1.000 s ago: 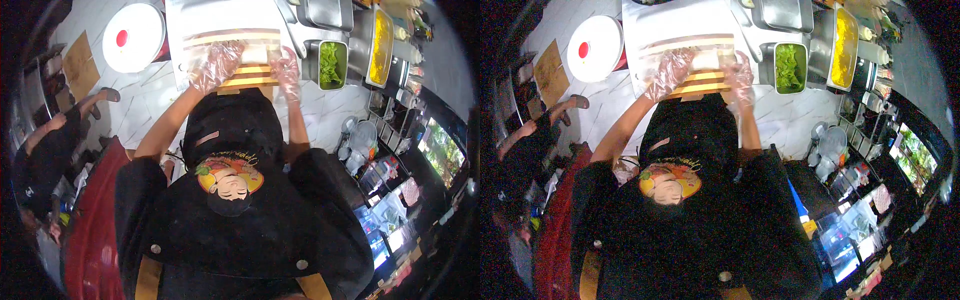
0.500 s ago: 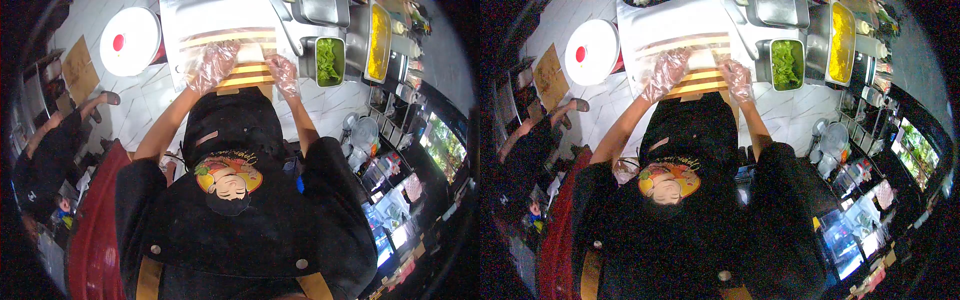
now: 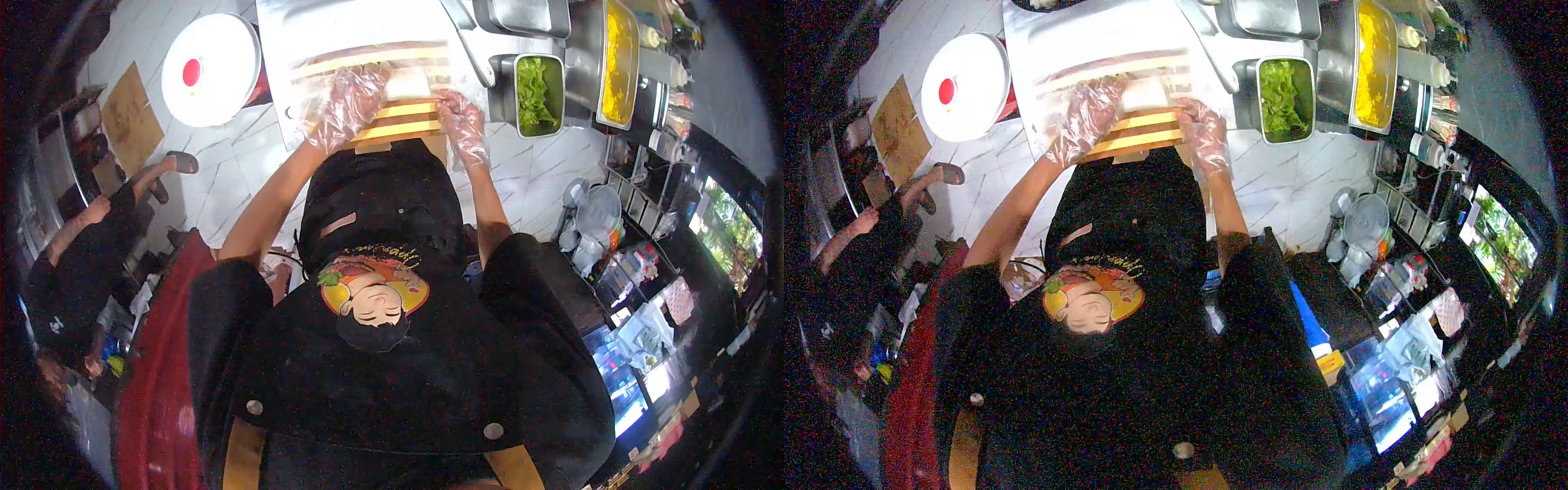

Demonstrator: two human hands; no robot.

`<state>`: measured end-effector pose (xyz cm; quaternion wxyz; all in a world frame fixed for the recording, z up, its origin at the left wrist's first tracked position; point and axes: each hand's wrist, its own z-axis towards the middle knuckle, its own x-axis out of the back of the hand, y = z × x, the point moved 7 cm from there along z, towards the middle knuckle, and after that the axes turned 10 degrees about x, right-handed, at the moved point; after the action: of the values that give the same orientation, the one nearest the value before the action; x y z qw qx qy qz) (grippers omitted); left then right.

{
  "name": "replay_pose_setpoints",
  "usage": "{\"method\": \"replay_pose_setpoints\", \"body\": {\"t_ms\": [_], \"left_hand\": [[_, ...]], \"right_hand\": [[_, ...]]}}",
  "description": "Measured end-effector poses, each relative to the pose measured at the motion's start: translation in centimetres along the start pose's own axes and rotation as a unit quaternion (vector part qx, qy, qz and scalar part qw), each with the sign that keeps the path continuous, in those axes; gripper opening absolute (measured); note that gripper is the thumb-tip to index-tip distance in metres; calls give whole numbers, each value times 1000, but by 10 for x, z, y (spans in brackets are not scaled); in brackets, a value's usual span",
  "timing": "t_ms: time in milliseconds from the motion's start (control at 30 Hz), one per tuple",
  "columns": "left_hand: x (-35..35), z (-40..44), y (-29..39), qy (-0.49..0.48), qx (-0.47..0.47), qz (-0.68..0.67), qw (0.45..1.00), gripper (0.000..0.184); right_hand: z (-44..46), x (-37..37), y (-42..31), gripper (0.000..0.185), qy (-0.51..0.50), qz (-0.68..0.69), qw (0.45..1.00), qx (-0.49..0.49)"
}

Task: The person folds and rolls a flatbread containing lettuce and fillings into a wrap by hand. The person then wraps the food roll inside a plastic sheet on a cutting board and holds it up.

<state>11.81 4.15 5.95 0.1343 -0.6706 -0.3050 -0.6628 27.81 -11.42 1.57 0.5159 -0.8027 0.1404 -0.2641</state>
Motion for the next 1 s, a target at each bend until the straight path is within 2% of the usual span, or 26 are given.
{"method": "replay_pose_setpoints", "body": {"t_ms": [133,233,300,400,433,533,567,667,733,867,933,967,1000], "left_hand": [[3,0,1,-15,4,1,1000,53],[-1,1,1,-38,5,6,999,50],[0,2,1,-24,11,-15,1000,51],[2,0,1,5,7,-24,1000,51],[2,0,1,17,4,-24,1000,51],[15,-3,3,140,-24,-22,990,39],[14,-3,3,135,-21,-25,990,40],[9,-2,2,120,-15,-34,992,40],[7,0,1,108,-11,-39,993,40],[2,2,-1,17,10,-46,999,47],[-2,5,-2,-22,18,-47,998,45],[-2,3,-3,8,9,-49,999,45],[-2,0,-3,39,-1,-50,998,46]], "right_hand": [[15,1,-4,9,30,54,998,26],[9,-9,-9,23,67,263,962,32],[5,-17,0,39,91,377,922,18],[-7,-29,3,37,186,301,935,12],[-9,-35,3,32,197,336,921,5],[-7,-45,15,26,225,424,862,-162],[-8,-43,7,22,243,405,863,-180],[7,-34,13,26,150,306,928,-148],[7,-28,8,26,134,293,940,-114],[-1,-23,-9,23,142,314,938,-46],[-5,-9,-9,23,172,218,961,-7],[-7,0,-8,22,187,169,968,12],[-4,11,-19,23,166,49,980,95]]}}
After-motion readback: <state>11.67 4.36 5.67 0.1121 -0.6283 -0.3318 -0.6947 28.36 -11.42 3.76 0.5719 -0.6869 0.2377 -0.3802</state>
